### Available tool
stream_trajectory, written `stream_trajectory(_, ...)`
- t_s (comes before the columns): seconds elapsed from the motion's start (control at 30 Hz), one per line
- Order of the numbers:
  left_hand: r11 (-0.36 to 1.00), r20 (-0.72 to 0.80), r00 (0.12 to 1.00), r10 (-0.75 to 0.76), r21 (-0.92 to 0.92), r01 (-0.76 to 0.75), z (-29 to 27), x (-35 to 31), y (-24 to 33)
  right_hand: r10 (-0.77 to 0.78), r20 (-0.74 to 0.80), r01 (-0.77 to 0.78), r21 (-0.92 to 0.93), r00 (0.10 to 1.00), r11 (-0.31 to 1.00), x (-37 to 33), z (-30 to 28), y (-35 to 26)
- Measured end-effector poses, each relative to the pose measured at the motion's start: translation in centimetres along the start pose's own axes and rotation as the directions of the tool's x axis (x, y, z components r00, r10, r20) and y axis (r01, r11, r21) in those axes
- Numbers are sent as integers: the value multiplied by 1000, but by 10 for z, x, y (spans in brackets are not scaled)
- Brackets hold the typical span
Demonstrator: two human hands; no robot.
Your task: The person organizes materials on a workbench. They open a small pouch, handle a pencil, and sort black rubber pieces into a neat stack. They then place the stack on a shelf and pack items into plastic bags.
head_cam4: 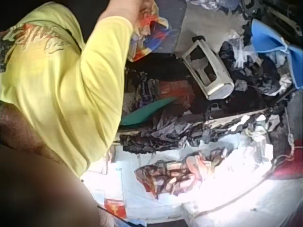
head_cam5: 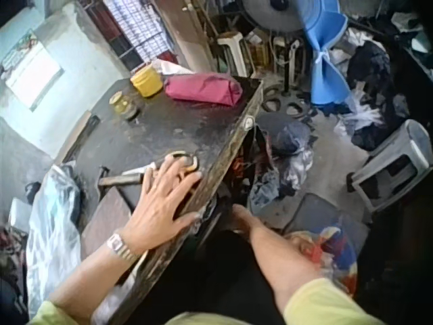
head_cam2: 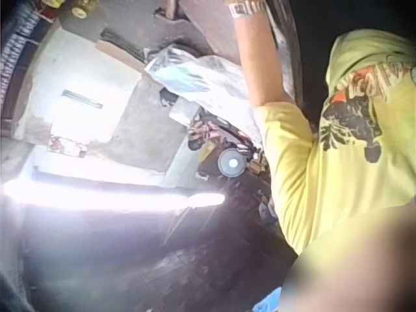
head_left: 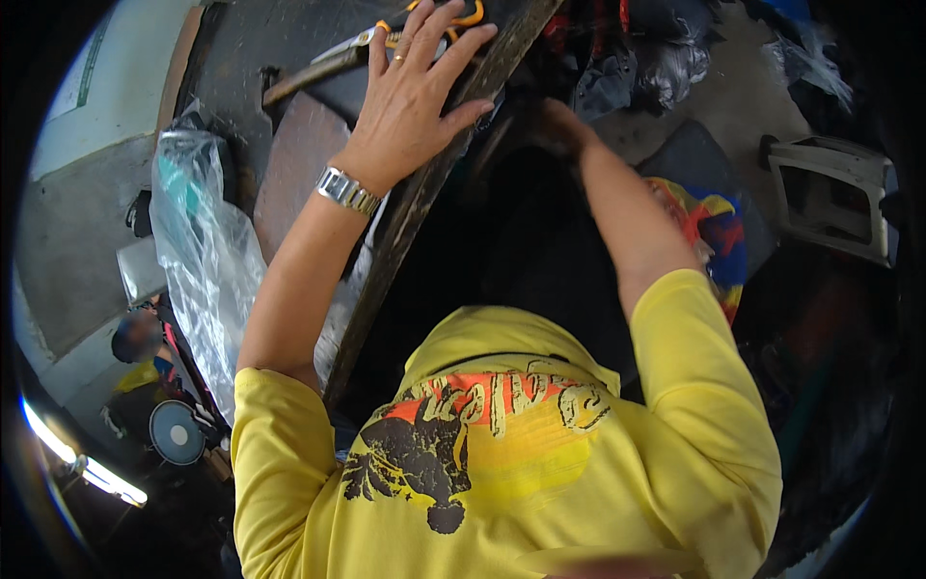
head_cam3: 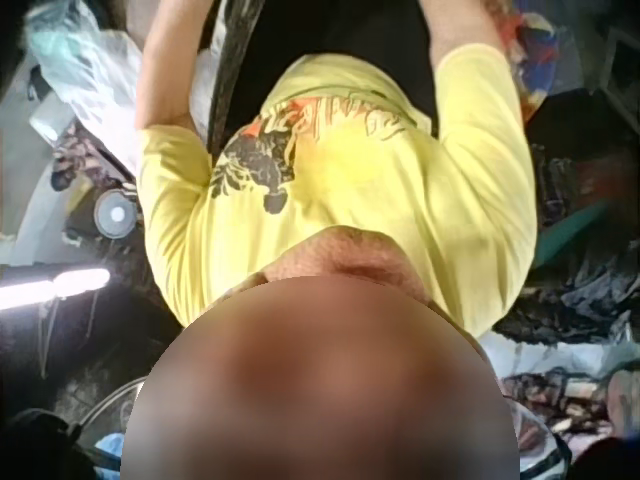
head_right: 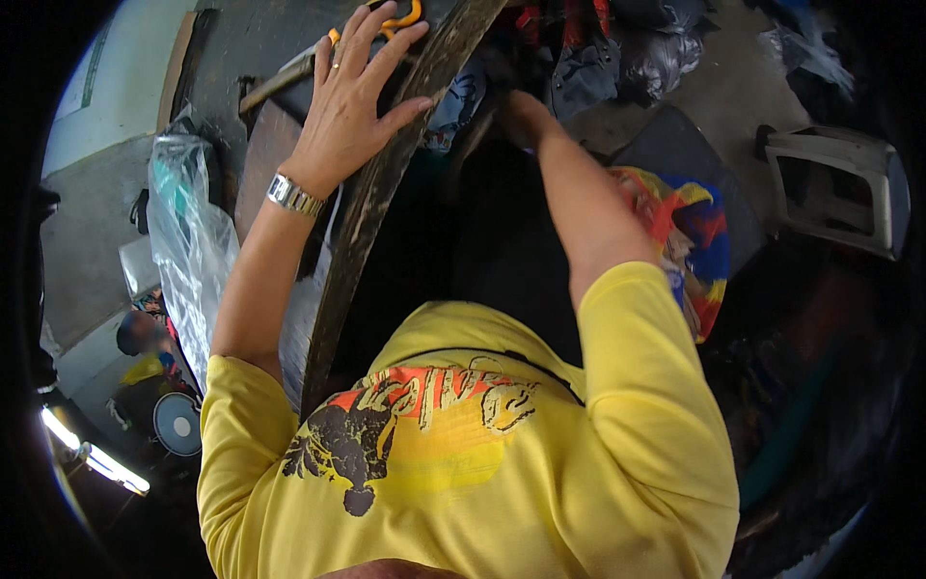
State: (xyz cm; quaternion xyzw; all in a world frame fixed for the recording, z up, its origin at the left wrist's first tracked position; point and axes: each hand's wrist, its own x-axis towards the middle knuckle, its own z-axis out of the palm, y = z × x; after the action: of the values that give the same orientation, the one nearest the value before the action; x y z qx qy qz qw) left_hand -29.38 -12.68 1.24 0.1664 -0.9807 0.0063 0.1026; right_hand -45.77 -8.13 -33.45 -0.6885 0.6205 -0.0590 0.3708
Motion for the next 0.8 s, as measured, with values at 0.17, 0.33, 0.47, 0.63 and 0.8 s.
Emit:
stream_trajectory(0.17, 993, 30, 993, -110, -27, 111, 24, 35, -19, -55, 23, 54, 33, 998, 998, 81, 71, 15)
stream_trajectory(0.33, 979, 57, 984, -171, -99, 176, 23, 39, -21, 415, -81, -303, 560, 906, 771, 88, 29, -14)
stream_trajectory(0.47, 968, 97, 972, -216, -111, 226, 19, 42, -21, 595, -192, -304, 715, 780, 630, 95, -4, -20)
stream_trajectory(0.63, 963, 120, 969, -217, -135, 232, 19, 40, -24, 602, -51, -302, 829, 797, 471, 184, 56, 32)
stream_trajectory(0.8, 965, 191, 959, -209, -119, 234, 12, 37, -27, 688, -13, -4, 1000, 725, 23, 292, 135, 46)
